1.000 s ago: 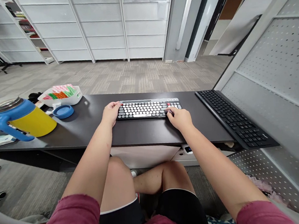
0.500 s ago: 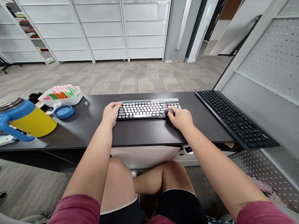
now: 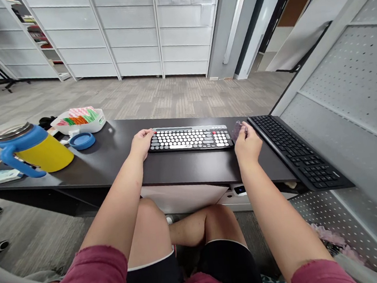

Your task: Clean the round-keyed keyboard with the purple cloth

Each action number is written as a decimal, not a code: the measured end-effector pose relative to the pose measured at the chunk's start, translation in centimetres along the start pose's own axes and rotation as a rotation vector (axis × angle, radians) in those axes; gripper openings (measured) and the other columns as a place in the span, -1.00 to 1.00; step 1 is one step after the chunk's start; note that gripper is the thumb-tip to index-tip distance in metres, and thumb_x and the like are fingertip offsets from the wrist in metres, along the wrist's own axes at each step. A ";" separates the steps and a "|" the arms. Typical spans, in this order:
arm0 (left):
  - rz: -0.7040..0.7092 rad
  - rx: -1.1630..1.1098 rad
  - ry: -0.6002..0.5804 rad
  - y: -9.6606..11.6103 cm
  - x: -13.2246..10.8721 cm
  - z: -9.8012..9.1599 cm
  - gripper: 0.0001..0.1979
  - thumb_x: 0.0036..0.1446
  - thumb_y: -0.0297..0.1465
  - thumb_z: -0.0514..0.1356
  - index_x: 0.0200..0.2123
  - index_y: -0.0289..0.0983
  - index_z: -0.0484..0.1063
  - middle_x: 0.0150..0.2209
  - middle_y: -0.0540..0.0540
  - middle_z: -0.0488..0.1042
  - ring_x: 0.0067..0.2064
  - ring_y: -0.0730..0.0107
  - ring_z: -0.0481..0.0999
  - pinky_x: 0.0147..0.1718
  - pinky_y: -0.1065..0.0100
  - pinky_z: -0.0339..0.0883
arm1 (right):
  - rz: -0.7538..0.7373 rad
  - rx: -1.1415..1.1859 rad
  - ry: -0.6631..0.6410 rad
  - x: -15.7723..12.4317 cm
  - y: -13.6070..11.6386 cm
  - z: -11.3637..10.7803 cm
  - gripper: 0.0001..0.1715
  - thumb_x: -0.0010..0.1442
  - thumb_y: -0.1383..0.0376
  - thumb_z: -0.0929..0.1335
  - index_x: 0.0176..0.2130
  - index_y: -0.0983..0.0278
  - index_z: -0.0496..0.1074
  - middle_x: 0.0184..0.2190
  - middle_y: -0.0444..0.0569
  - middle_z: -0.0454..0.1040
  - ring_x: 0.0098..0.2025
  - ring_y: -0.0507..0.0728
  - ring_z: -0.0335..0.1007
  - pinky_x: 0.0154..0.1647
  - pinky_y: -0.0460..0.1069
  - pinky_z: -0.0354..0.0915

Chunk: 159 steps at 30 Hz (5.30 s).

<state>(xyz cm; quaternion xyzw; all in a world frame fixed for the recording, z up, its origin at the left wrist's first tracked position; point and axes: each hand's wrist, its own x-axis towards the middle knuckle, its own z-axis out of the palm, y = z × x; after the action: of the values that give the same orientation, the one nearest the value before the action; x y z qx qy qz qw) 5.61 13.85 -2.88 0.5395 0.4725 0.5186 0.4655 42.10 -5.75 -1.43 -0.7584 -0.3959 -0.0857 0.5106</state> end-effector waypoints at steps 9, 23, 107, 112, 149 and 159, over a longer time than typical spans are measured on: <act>-0.007 0.015 0.002 0.3 -0.2 0.2 -0.77 0.10 -0.19 0.48 -0.34 -0.19 0.60 0.21 -0.22 0.67 0.25 0.02 0.61 0.28 0.10 0.40 | -0.113 -0.264 -0.462 -0.8 0.4 3.0 -0.46 0.48 0.28 0.25 0.27 0.26 0.62 0.36 0.21 0.54 0.46 0.39 0.42 0.44 0.30 0.36; -0.003 0.026 0.002 0.5 -0.5 0.1 -0.74 0.09 -0.16 0.49 -0.33 -0.20 0.60 0.19 -0.23 0.67 0.17 0.04 0.63 0.26 0.10 0.39 | -0.065 -0.017 -0.204 -0.3 0.9 1.5 -0.40 0.52 0.11 0.24 0.29 0.30 0.62 0.27 0.20 0.62 0.35 0.32 0.53 0.44 0.23 0.35; -0.001 0.006 -0.003 0.1 -0.1 0.2 -0.73 0.06 -0.17 0.50 -0.36 -0.19 0.58 0.16 -0.21 0.69 0.19 0.04 0.63 0.23 0.13 0.41 | -0.084 -0.508 -0.505 -1.0 -0.7 1.5 -0.46 0.57 0.21 0.19 0.31 0.19 0.58 0.28 0.22 0.61 0.11 0.38 0.65 0.07 0.19 0.46; -0.012 0.012 0.000 0.3 -0.3 0.2 -0.75 0.07 -0.18 0.49 -0.36 -0.19 0.58 0.19 -0.21 0.68 0.20 0.01 0.63 0.24 0.11 0.42 | -0.073 -0.409 -0.466 -1.0 -0.1 1.9 -0.49 0.55 0.20 0.23 0.26 0.18 0.62 0.25 0.19 0.64 0.20 0.39 0.62 0.13 0.19 0.47; 0.006 0.039 -0.017 -0.2 0.0 0.1 -0.78 0.10 -0.20 0.48 -0.35 -0.19 0.59 0.22 -0.19 0.66 0.22 0.04 0.62 0.27 0.12 0.39 | -0.093 -0.295 -0.370 -0.9 0.1 1.3 -0.55 0.46 0.17 0.28 0.06 0.25 0.69 0.08 0.23 0.53 0.08 0.39 0.36 0.09 0.20 0.34; -0.001 0.034 -0.012 -0.4 0.1 0.1 -0.77 0.08 -0.19 0.48 -0.35 -0.18 0.59 0.22 -0.19 0.66 0.21 0.04 0.62 0.26 0.13 0.39 | -0.103 -0.291 -0.360 -0.8 0.3 1.4 -0.54 0.45 0.17 0.27 0.04 0.25 0.70 0.06 0.23 0.54 0.05 0.38 0.37 0.10 0.20 0.34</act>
<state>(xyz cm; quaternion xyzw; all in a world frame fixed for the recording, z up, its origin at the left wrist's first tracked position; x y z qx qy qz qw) 5.67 14.03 -3.25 0.5501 0.4786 0.5072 0.4595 41.43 -5.03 -2.69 -0.8058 -0.5022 -0.0311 0.3123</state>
